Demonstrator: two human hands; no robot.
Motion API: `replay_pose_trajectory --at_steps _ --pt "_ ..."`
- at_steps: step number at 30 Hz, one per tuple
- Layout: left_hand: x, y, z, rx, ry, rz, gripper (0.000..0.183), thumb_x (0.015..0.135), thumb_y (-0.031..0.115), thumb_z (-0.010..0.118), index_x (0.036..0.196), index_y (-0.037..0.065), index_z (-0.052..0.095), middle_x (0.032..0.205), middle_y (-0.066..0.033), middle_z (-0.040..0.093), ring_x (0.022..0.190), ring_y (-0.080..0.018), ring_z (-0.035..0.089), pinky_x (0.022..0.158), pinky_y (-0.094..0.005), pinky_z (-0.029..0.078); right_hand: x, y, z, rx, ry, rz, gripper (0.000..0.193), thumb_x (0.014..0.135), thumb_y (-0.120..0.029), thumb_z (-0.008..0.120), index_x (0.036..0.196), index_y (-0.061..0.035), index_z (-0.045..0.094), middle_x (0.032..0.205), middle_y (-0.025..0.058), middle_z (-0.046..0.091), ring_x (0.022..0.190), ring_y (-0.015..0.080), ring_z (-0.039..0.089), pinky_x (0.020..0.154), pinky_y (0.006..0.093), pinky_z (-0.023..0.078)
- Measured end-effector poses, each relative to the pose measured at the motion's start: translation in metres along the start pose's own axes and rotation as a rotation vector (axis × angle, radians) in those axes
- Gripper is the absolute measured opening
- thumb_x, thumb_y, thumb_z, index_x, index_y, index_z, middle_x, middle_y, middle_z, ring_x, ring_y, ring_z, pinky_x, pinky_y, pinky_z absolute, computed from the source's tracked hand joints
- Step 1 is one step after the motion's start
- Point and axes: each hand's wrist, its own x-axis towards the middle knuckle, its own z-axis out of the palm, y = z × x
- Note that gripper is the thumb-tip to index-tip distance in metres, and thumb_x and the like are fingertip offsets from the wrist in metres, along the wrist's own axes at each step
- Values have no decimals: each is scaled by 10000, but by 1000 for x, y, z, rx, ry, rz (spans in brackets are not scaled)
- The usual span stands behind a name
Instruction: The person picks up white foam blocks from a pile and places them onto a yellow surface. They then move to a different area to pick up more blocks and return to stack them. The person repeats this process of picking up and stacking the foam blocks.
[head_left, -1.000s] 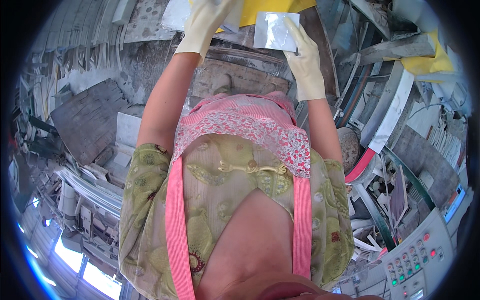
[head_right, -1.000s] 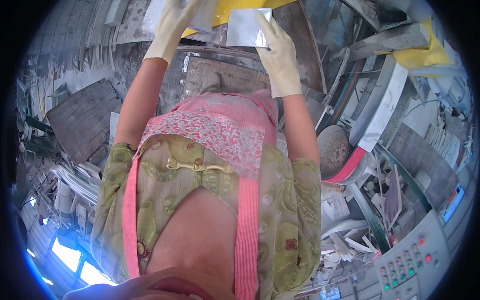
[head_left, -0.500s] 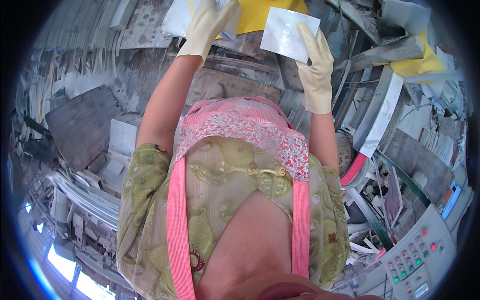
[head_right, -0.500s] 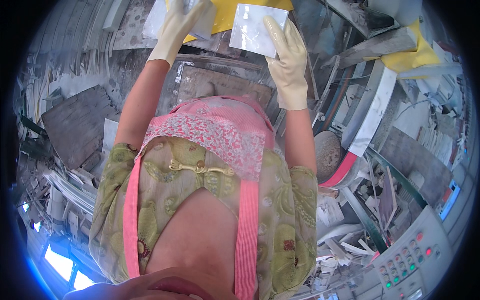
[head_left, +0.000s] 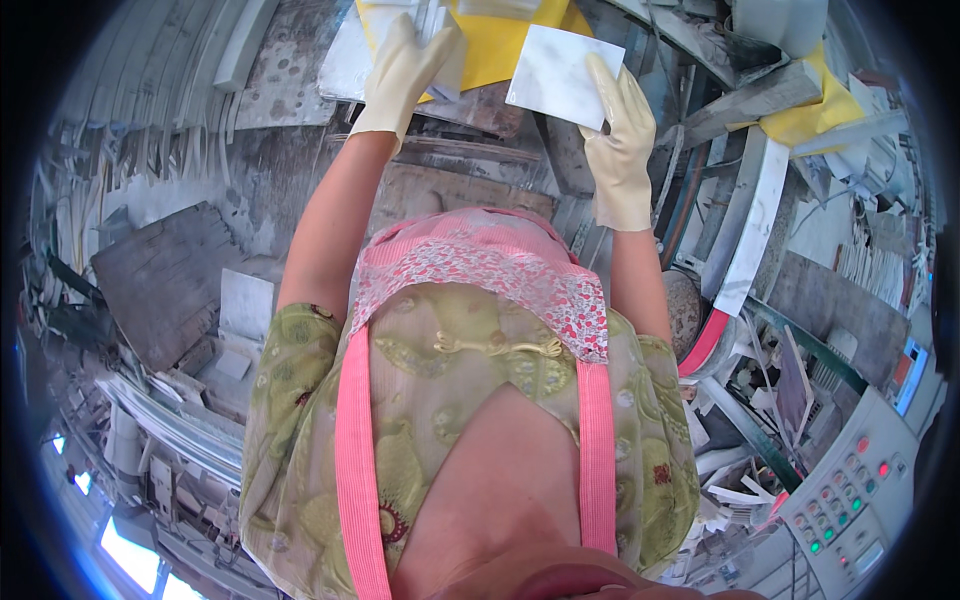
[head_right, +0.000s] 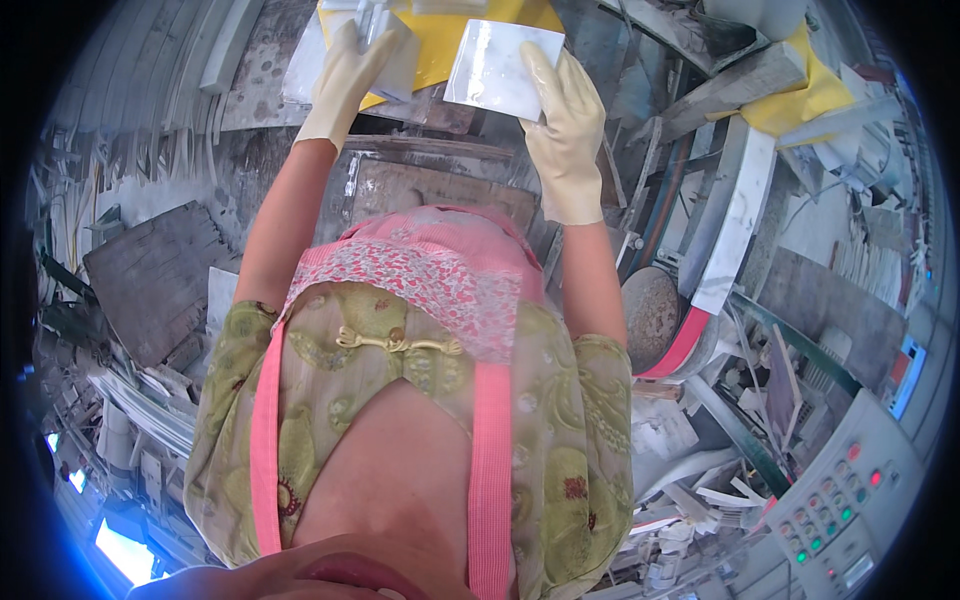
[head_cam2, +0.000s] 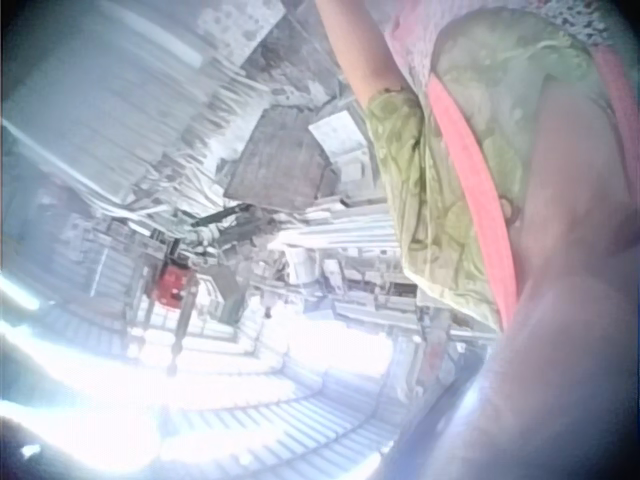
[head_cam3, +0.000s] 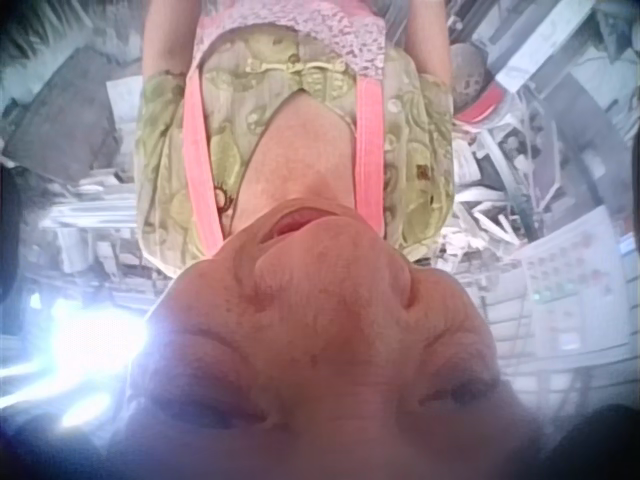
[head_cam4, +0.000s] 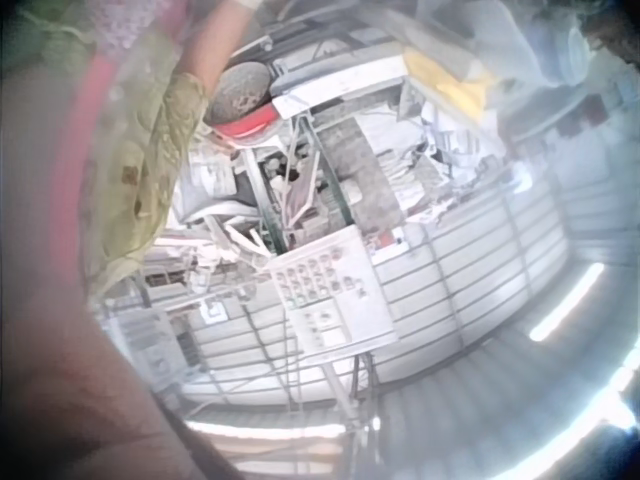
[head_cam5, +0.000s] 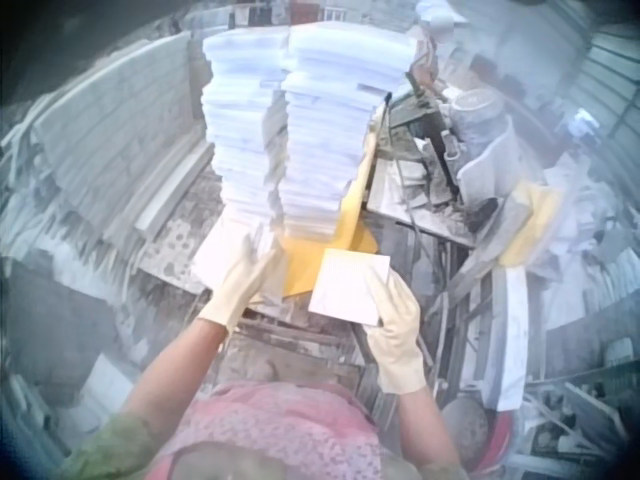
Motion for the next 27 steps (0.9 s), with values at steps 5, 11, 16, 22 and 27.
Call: replay_pose_trajectory --at_steps 5,11,16,22,27 --pt "3 6 -2 55 7 -33 697 822 579 643 1212 5 574 1138 -246 695 1079 -414 662 947 -455 488 7 4 -2 -158 3 -72 712 589 25 750 1286 -92 668 1226 180 671 1146 402 634 986 444 522" --pt "8 2 -1 136 -24 -47 704 810 575 649 1230 18 556 1142 -259 695 1096 -422 660 942 -465 488 9 -8 -10 75 -52 329 452 777 -52 754 1225 -47 690 943 155 748 808 276 724 766 364 569" --pt "7 2 -1 114 -39 -74 747 796 587 671 1253 6 561 1151 -246 701 1097 -395 670 933 -440 493 8 -20 -17 769 81 1045 351 984 -255 712 1120 67 692 777 131 758 621 158 697 667 282 551" --pt "9 -1 1 37 -6 -44 697 797 545 660 1206 -11 566 1095 -262 702 1060 -420 672 934 -453 491 12 -27 -24 703 94 1041 332 980 -255 708 1067 65 697 700 132 727 609 166 679 624 272 519" --pt "9 -4 1 30 -9 -38 686 799 535 668 1196 -15 568 1096 -262 700 1057 -420 671 934 -457 490 14 -38 -21 620 71 1032 339 972 -258 717 1092 58 699 684 119 718 603 151 665 616 266 497"
